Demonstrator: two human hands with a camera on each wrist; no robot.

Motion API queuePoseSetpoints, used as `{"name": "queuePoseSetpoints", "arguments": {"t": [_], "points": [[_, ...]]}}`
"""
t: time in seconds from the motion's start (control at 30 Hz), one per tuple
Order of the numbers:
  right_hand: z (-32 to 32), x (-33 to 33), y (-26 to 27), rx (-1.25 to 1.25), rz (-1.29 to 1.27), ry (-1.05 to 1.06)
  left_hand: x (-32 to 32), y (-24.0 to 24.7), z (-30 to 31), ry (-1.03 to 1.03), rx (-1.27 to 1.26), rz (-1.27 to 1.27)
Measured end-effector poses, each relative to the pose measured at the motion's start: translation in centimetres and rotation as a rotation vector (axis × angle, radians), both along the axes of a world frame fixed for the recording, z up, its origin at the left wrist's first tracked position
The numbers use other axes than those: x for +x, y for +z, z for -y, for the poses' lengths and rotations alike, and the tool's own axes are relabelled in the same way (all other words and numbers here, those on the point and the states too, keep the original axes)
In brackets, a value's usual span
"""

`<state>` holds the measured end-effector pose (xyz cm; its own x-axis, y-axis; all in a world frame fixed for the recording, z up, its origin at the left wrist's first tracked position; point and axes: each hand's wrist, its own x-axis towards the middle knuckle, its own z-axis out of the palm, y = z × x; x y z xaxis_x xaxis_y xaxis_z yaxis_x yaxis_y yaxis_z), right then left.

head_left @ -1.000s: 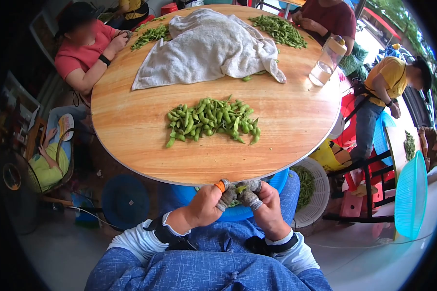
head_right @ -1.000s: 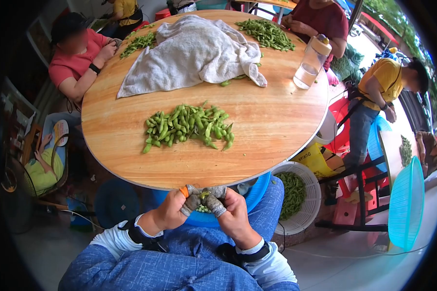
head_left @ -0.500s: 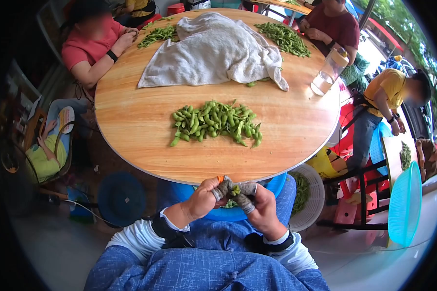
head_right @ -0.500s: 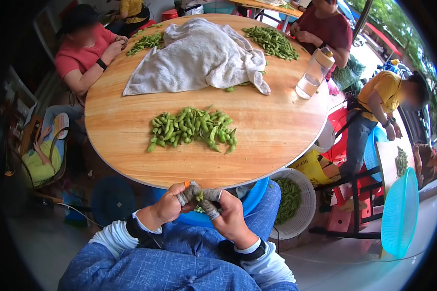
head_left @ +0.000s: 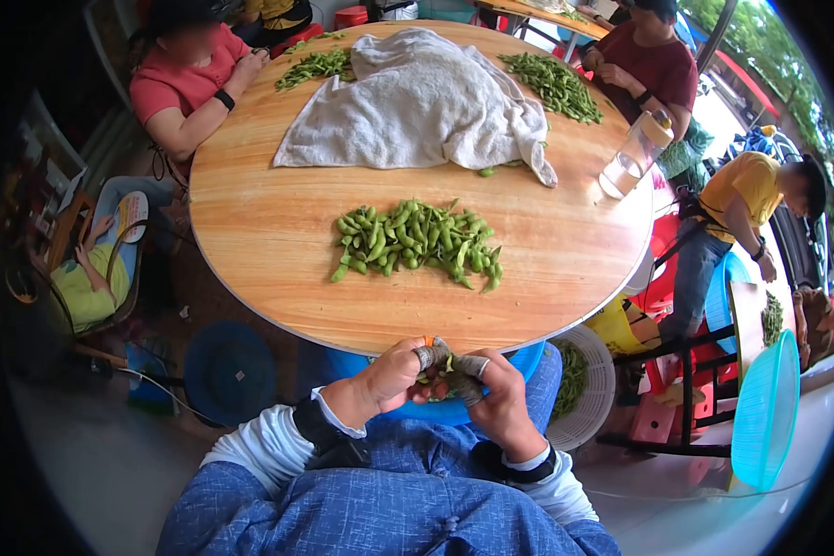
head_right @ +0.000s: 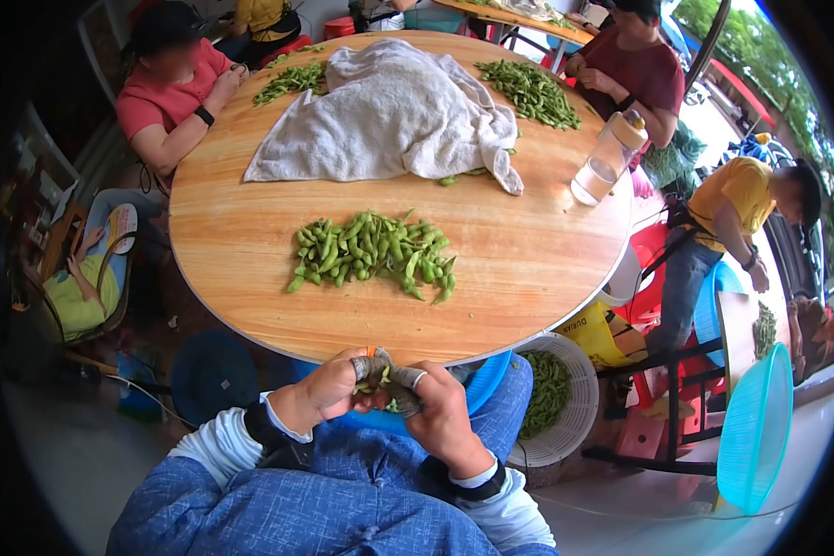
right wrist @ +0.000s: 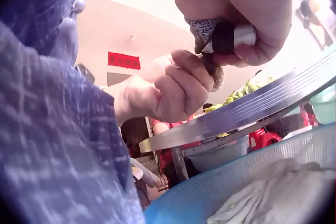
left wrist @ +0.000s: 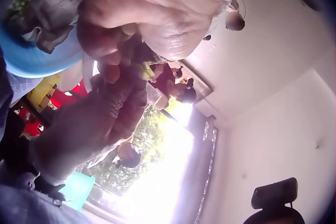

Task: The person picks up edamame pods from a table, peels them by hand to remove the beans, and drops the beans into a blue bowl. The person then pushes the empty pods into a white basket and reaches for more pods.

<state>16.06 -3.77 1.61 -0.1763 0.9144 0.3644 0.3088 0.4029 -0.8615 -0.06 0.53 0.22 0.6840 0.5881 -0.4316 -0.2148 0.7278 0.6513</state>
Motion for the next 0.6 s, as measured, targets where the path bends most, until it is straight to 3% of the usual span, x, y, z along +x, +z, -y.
{"name": "queuePoseSetpoints", "arguments": {"t": [0.03, 0.13, 0.23, 0.43, 0.6], "points": [[-0.2, 0.1, -0.3, 0.094, 0.080, -0.002, 0.0, -0.2, 0.1, 0.022, -0.012, -0.005], [-0.1, -0.2, 0.0, -0.081, -0.031, -0.070, 0.1, -0.4, 0.0, 0.020, -0.049, 0.059], [-0.1, -0.1, -1.9, -0.460, -0.442, -0.046, 0.1, -0.1, 0.1, 0.031, -0.065, 0.081], [0.1, 0.1, -1.9, -0.290, -0.190, -0.051, -0.1, -1.0, 0.5, -0.027, 0.088, 0.056], [0.6, -0.2, -2.1, -0.384, -0.332, -0.037, -0.4, -1.6, 1.1, 0.001, 0.022, 0.082]]}}
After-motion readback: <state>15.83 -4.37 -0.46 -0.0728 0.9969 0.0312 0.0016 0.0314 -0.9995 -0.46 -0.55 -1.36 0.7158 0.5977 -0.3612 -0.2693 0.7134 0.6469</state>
